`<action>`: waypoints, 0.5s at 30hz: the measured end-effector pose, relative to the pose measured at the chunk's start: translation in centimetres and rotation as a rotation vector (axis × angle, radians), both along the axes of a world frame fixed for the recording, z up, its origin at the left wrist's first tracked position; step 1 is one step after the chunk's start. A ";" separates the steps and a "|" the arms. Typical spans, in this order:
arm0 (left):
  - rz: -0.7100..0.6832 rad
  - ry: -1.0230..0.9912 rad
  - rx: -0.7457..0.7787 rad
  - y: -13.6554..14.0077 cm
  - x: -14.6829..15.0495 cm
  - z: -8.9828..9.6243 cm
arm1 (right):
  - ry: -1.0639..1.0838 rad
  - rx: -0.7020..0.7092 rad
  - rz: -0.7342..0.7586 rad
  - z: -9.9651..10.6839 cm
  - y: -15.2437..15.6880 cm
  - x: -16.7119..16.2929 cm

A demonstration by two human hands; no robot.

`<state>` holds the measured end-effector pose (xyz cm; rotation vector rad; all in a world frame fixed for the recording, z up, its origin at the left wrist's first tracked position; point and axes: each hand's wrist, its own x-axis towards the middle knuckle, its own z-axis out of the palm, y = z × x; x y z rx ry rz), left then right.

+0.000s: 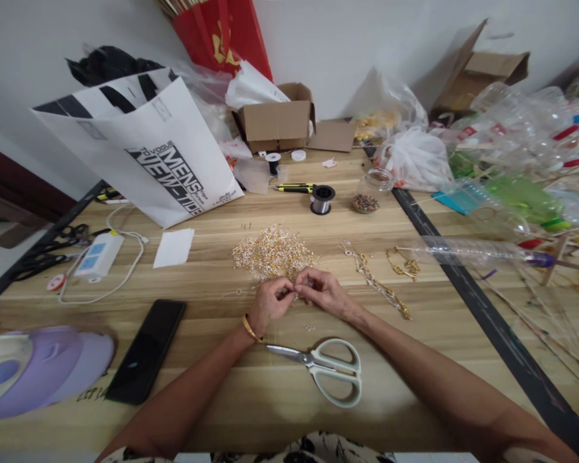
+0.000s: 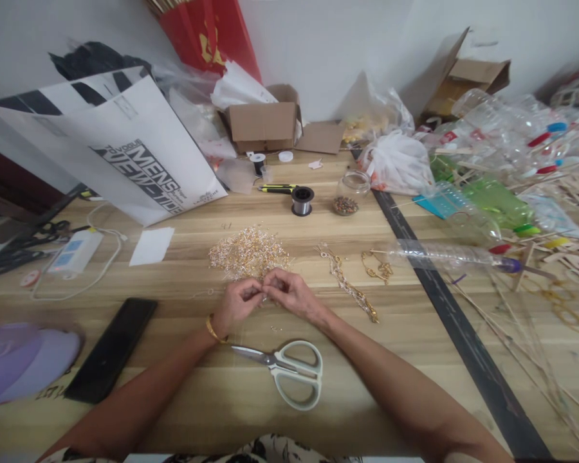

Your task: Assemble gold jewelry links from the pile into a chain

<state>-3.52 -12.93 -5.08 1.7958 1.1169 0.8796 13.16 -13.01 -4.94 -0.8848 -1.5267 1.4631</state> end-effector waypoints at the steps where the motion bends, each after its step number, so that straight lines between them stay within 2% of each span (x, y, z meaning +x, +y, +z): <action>1: 0.000 0.004 -0.002 0.0 0.0 0.0 | 0.003 -0.003 0.002 0.0 0.0 0.0; 15: -0.009 0.066 0.002 -0.1 0.0 0.5 | 0.023 -0.008 0.034 0.2 -0.1 0.1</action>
